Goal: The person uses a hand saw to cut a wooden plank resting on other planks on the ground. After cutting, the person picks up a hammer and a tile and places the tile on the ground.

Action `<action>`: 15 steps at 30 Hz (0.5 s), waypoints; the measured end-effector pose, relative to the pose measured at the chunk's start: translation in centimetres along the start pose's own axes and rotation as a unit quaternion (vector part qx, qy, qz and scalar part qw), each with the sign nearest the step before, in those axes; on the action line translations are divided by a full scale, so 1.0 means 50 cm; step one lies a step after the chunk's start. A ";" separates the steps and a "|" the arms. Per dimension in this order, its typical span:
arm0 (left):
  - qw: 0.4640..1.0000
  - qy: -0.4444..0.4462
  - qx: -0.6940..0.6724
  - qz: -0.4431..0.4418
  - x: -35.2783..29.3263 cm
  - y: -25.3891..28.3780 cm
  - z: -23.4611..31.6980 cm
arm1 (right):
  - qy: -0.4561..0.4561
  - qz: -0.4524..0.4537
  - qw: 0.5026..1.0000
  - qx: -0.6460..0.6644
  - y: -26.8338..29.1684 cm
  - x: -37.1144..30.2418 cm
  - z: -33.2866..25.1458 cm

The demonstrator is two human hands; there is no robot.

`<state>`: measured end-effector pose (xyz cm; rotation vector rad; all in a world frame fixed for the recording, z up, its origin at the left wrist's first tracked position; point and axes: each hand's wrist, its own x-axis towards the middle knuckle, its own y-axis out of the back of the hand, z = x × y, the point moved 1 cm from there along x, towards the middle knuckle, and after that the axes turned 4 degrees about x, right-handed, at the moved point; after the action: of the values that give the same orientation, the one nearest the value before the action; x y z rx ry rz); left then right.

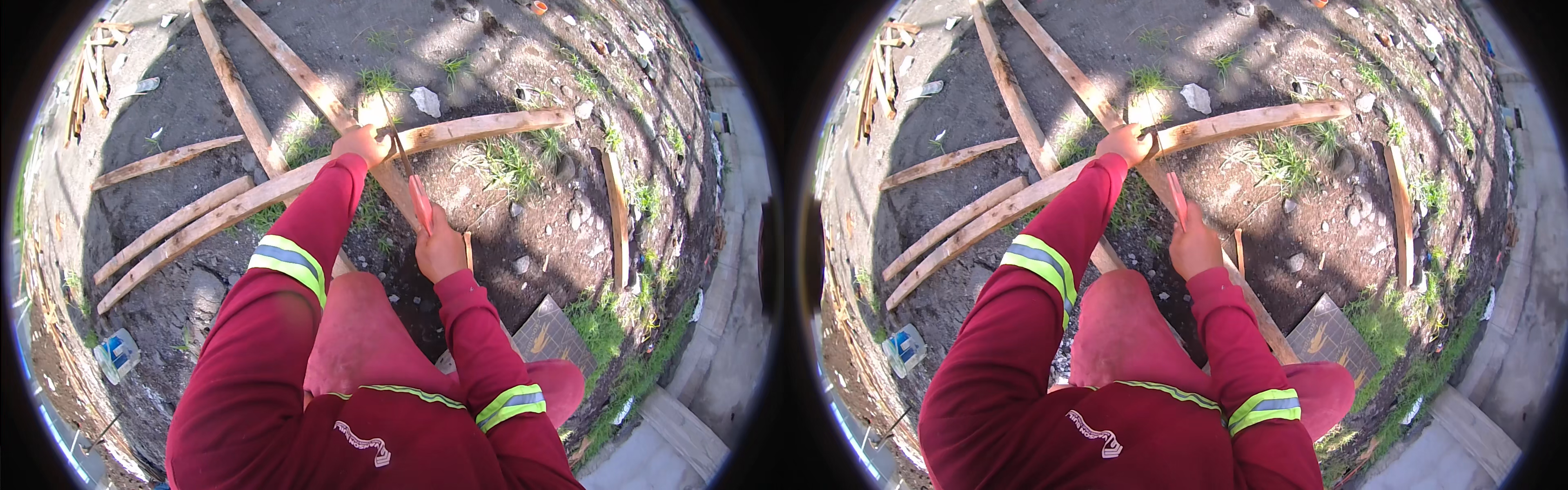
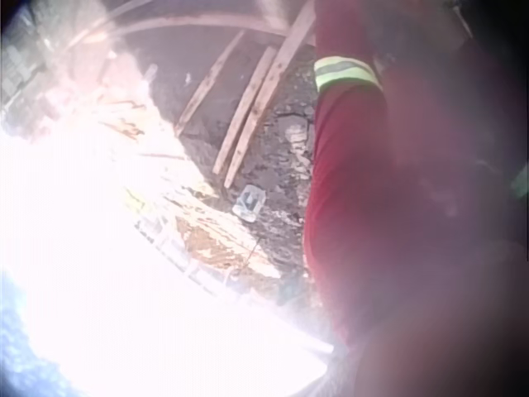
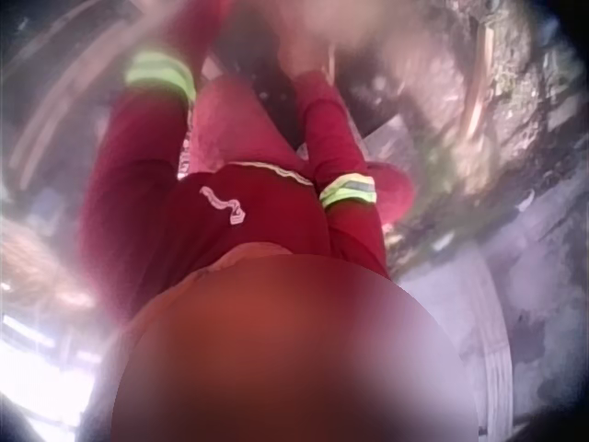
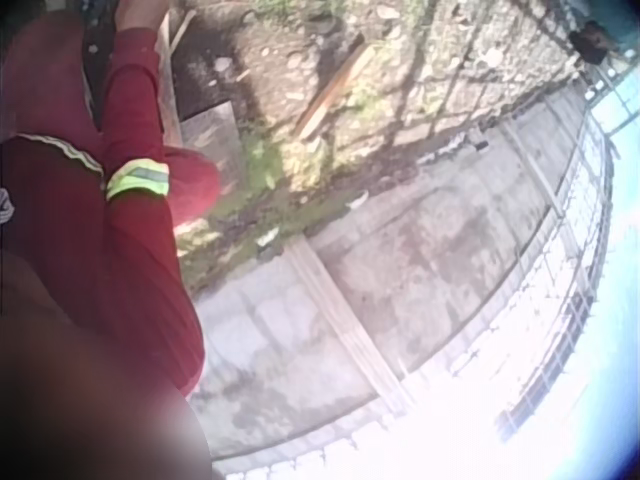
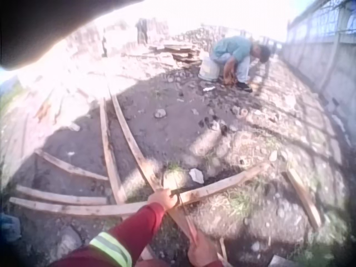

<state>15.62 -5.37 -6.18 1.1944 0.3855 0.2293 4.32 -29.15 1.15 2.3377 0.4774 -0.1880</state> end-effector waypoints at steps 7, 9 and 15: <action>1.000 0.000 -0.005 0.017 0.003 -0.007 0.002 | -0.029 -0.025 0.999 -0.018 0.110 -0.094 -0.113; 1.000 0.001 -0.013 0.007 0.000 -0.006 0.004 | -0.060 -0.032 0.997 -0.041 0.108 -0.072 -0.124; 1.000 -0.002 -0.016 0.013 -0.013 0.009 0.008 | 0.049 0.013 0.998 -0.031 0.078 0.006 -0.131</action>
<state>15.23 -5.81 -5.53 1.1692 0.3629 0.2541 6.08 -27.13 8.30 2.2985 0.4941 -0.0454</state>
